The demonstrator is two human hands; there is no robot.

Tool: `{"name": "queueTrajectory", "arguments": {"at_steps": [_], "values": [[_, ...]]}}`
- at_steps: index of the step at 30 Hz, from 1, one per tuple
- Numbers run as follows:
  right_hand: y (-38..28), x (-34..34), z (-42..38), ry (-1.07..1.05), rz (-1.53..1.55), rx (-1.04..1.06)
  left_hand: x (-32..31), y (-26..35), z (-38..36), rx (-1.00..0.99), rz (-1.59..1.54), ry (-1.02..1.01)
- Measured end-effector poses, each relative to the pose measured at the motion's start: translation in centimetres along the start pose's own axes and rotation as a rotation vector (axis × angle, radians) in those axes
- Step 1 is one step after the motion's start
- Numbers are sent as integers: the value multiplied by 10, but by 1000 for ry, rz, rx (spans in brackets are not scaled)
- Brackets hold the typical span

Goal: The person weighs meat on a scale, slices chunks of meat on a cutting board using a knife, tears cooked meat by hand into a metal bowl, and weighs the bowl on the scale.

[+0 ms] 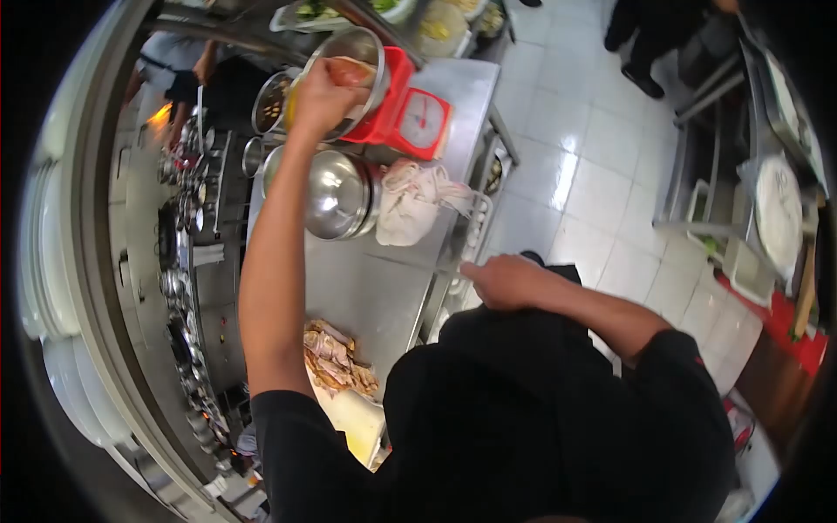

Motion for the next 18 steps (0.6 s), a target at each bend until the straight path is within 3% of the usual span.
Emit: {"name": "queueTrajectory", "arguments": {"at_steps": [8, 14, 18], "values": [[8, -3, 3, -4, 33, 44, 3, -10, 0, -77, -131, 1], [13, -5, 1, 25, 50, 59, 17, 7, -4, -64, -6, -76], [10, 0, -4, -31, 53, 0, 10, 0, 3, -127, 27, -24]]}}
Point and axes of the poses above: each hand's wrist, its own z-axis towards the middle knuckle, its own x-axis out of the back of the hand, y = z × x, the point moved 1 cm from there along z, towards the middle knuckle, and after that the axes turned 4 degrees about z, right-handed, at the moved point
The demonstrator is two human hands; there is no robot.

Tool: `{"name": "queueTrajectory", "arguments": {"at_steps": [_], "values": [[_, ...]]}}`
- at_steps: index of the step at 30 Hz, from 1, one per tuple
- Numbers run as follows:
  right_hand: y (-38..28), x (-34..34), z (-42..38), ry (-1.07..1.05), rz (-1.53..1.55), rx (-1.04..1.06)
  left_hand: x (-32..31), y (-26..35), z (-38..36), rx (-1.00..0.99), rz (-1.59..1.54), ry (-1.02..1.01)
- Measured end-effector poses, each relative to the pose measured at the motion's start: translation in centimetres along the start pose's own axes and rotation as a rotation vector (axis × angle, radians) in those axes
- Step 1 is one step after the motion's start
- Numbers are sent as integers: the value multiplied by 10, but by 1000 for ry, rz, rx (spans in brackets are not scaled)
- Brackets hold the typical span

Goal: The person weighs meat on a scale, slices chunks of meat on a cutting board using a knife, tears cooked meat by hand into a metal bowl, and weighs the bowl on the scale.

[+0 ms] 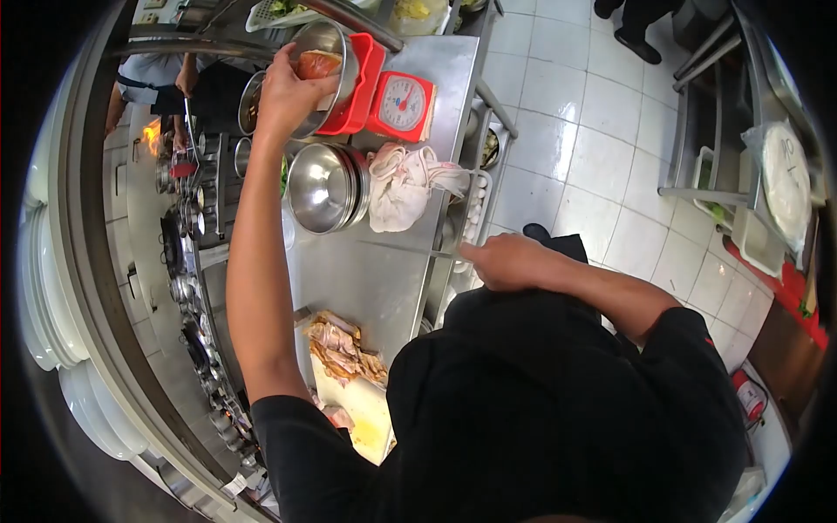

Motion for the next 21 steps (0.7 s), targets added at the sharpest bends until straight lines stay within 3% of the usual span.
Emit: {"name": "queueTrajectory", "arguments": {"at_steps": [5, 7, 8, 9, 10, 11, 12, 13, 15, 19, 21], "values": [[2, -5, -8, 53, 10, -7, -17, -8, 7, -41, 74, 73], [14, -13, -3, 89, 3, 39, -14, 23, -2, 85, -17, 59], [18, -14, -3, 120, 14, 73, -10, 28, 0, 101, -1, -54], [16, -12, -2, 127, -19, 64, -30, 3, 15, -36, 46, 122], [14, -12, -3, 123, -25, 89, -26, 8, 16, 74, 58, 97], [11, -12, -2, 98, -36, 50, -20, 9, 12, 189, -90, 125], [-1, -9, -1, 70, 20, 39, -27, -3, 16, 141, -320, 331], [0, -15, 2, 72, 125, 60, -15, -2, 14, 236, -443, 398], [-11, -18, 14, 18, 56, 38, 14, 3, 5, 572, -713, 489], [-15, -22, 30, -8, 49, 89, 74, 19, -83, 478, -1162, 820], [-32, -29, 34, -19, 110, 127, 102, 18, -159, 450, -1245, 828]]}}
Point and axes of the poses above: each hand's wrist, its own z-axis towards the middle knuckle, its own x-axis out of the back of the hand, y = z × x, the point moved 1 cm from there along z, towards the middle knuckle, and after that the axes turned 4 degrees about z, right-handed, at the moved point
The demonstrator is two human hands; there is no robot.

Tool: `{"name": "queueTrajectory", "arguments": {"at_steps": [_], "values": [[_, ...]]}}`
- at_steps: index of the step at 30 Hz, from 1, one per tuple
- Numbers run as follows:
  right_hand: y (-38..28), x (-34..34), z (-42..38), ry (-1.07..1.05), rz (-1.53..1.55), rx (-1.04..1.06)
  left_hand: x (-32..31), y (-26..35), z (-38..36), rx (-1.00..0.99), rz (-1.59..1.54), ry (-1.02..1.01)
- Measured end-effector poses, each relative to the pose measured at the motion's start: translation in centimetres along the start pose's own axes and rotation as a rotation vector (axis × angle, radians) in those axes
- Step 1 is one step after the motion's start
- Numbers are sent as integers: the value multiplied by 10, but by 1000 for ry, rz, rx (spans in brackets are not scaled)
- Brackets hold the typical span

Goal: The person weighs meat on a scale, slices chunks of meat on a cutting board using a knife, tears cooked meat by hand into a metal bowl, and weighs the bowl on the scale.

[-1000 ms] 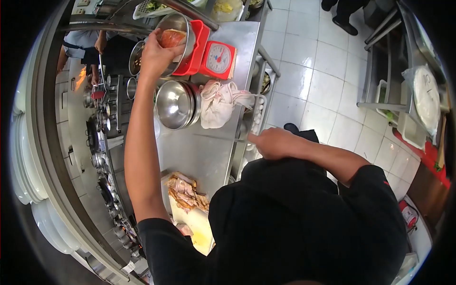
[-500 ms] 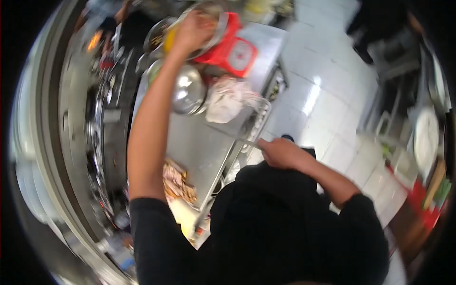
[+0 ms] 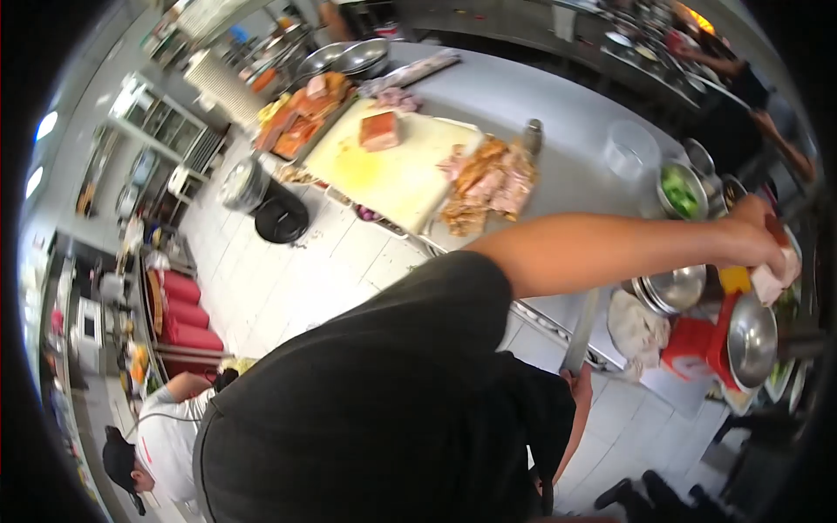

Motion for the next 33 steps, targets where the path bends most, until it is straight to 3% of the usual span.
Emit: {"name": "queueTrajectory", "arguments": {"at_steps": [3, 4, 5, 8, 9, 15, 18, 21, 24, 27, 32, 33], "values": [[-17, -10, 15, -50, 8, 45, 105, 9, -60, -93, -37, 133], [-26, -16, 17, -44, -1, 47, 143, 19, -93, 1, 101, 235], [-23, -20, 24, -75, 49, -29, 183, 23, -120, 41, 95, 276], [-46, -46, 30, -13, 12, 3, 297, 14, -208, 40, -16, 529], [-54, -56, 30, -24, 29, -17, 331, 16, -241, 152, 107, 725], [-91, -147, 28, 36, -30, -37, 512, 14, -407, 164, 85, 1166], [-112, -202, 27, 45, 92, -92, 604, 22, -458, 204, 324, 1265], [-131, -251, 15, 62, 162, -171, 696, 30, -486, 269, 556, 1223], [-148, -280, 4, 105, 133, -200, 745, 63, -484, 469, 1018, 1142], [-144, -297, 1, 106, 106, -170, 794, 74, -475, 531, 1022, 1056], [-140, -311, -19, 118, 99, -195, 880, 66, -459, 661, 1314, 850], [-138, -312, -23, 105, 88, -193, 870, 71, -449, 838, 1481, 888]]}}
Point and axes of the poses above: each hand's wrist, its own z-axis towards the middle knuckle, its own x-axis out of the back of the hand, y = z × x, the point moved 1 cm from there along z, towards the middle knuckle, and after that the axes turned 4 degrees about z, right-handed, at the moved point
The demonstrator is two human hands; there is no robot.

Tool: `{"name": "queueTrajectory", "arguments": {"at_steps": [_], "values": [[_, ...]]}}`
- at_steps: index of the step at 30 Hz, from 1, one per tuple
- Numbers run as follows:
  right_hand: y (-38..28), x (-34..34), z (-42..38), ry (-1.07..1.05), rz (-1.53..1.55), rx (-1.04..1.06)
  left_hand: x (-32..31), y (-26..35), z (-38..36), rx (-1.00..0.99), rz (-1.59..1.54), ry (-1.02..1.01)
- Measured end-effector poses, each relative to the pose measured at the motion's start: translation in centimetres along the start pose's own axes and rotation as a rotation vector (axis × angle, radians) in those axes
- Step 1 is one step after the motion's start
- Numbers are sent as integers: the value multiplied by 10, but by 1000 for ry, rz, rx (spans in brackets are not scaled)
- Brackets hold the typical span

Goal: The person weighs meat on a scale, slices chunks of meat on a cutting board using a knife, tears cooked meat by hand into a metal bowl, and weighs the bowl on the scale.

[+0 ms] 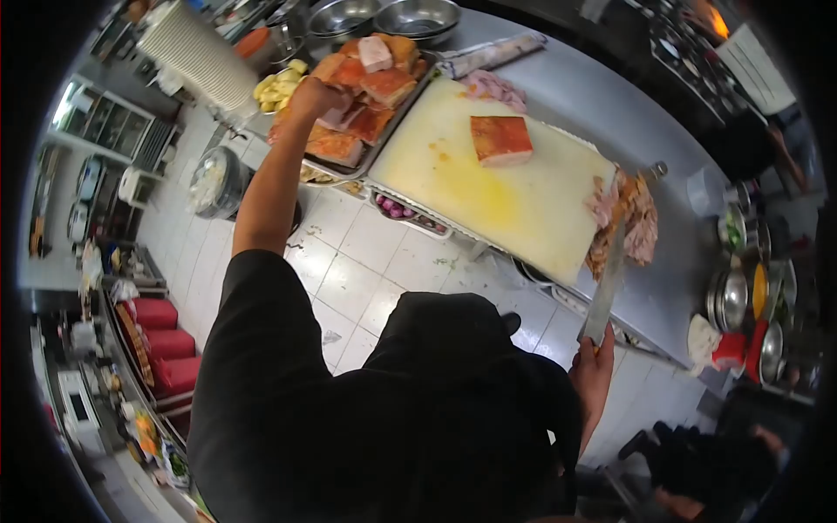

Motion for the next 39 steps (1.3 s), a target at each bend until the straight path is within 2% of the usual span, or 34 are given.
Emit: {"name": "queueTrajectory", "arguments": {"at_steps": [3, 5, 7, 10, 14, 18, 22, 25, 29, 30, 33, 36, 39], "values": [[2, -5, -10, 17, 38, -51, 4, 55, -51, -355, 65, 614], [2, -9, -17, 20, -16, -54, -5, 98, -76, -645, -360, 103], [-4, -9, -22, 20, -66, -114, -30, 144, -111, -855, -321, 108], [-5, -13, -28, 45, -120, -104, -58, 202, -150, -875, -267, 6], [-3, -11, -42, 42, -227, -67, -78, 246, -156, -786, -30, -96], [13, -2, -53, 25, -304, -54, -106, 254, -126, -792, -120, -109], [18, 7, -58, 24, -358, -49, -107, 248, -116, -930, -347, -188], [26, 15, -57, 11, -390, 33, -95, 244, -146, -914, -387, -317], [21, 24, -51, -56, -386, 87, -99, 241, -205, -994, -515, -469], [19, 27, -48, -70, -404, 97, -96, 244, -220, -983, -510, -566], [20, 33, -36, -120, -443, 127, -96, 249, -245, -825, -656, -623], [22, 37, -26, -159, -456, 142, -87, 256, -243, -504, -760, -725], [18, 39, -19, -194, -472, 139, -58, 270, -248, -100, -699, -802]]}}
Point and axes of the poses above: each hand's wrist, its own z-axis towards the middle knuckle, its own x-axis out of the back of the hand, y = z × x, the point moved 1 cm from there along z, towards the middle knuckle, and after that the axes turned 4 degrees about z, right-handed, at the moved point
